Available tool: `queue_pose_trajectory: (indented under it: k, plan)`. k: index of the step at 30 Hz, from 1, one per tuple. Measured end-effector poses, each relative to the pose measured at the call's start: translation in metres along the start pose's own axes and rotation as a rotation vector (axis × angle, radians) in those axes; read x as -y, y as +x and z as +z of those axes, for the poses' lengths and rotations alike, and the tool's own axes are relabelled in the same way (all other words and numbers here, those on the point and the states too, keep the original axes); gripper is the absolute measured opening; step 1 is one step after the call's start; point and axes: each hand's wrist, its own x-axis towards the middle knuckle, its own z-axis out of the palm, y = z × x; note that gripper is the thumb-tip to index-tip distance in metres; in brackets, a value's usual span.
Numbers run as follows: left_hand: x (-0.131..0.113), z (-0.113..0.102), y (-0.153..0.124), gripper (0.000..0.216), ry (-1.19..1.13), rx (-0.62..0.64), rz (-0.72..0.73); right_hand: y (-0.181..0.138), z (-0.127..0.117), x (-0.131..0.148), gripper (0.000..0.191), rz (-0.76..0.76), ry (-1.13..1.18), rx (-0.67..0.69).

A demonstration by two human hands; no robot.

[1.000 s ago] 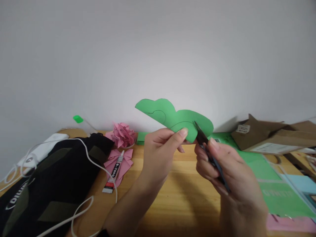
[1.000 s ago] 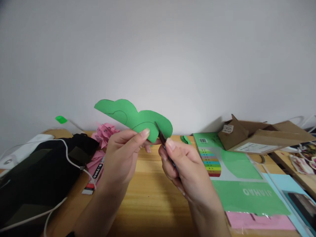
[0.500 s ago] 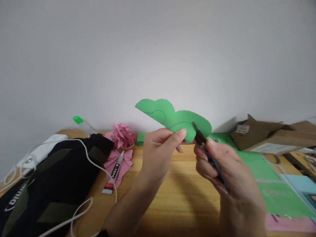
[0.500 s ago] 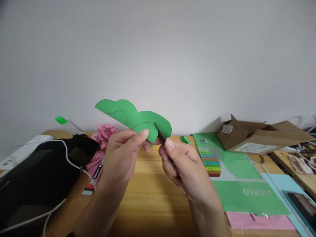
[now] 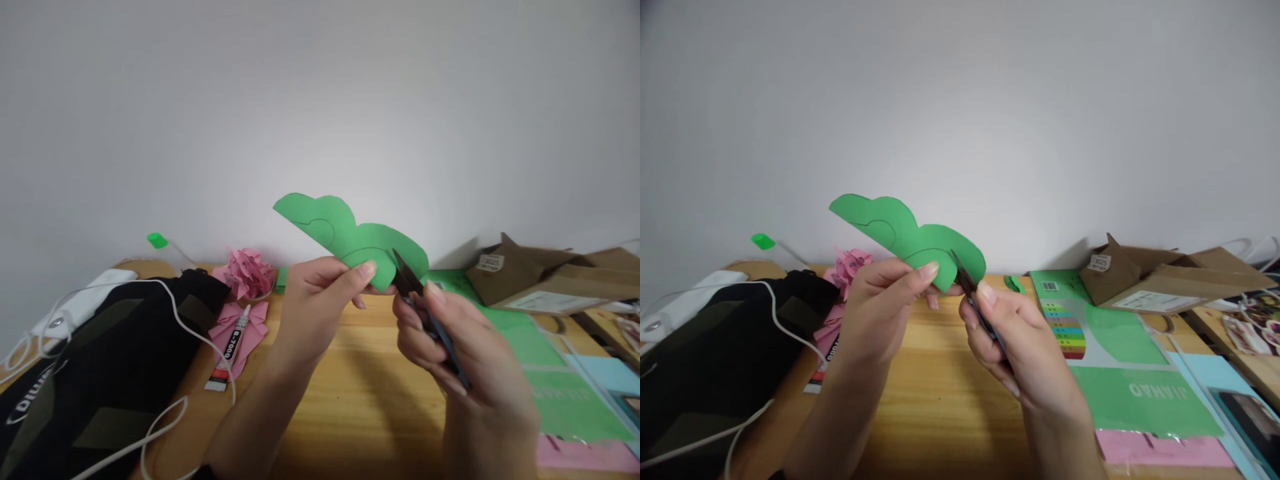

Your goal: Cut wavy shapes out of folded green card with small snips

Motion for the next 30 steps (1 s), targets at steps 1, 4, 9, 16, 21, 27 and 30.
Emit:
queue_pose_trajectory:
  k: [1,4,9,16,21,27,30]
  plan:
    - [-0.0008,-0.0005,0.0000,0.033,0.011,0.003,0.004,-0.0002,0.0007,0.0005,0.038,-0.002,0.004,0.004]
    - [-0.0032,-0.0011,0.0005,0.034,0.042,0.016,-0.001,-0.0010,0.0026,0.0016,0.038,0.002,-0.010,0.004]
    - [-0.0041,-0.0004,0.0015,0.034,0.044,0.016,-0.005,-0.0032,0.0024,0.0021,0.040,0.007,-0.038,-0.009]
    - [-0.0012,-0.0012,-0.0003,0.033,0.002,0.012,0.017,-0.0024,0.0036,0.0024,0.039,-0.016,-0.053,-0.002]
    - [-0.0007,-0.0013,-0.0003,0.033,-0.023,0.031,0.024,-0.0022,0.0052,0.0026,0.040,-0.042,-0.064,0.014]
    - [-0.0029,-0.0020,0.0007,0.034,0.012,0.036,0.021,-0.0023,0.0033,0.0034,0.045,-0.035,-0.107,0.019]
    - [-0.0056,-0.0029,0.0006,0.035,0.011,0.071,0.002,-0.0035,0.0025,0.0039,0.045,-0.031,-0.116,0.025]
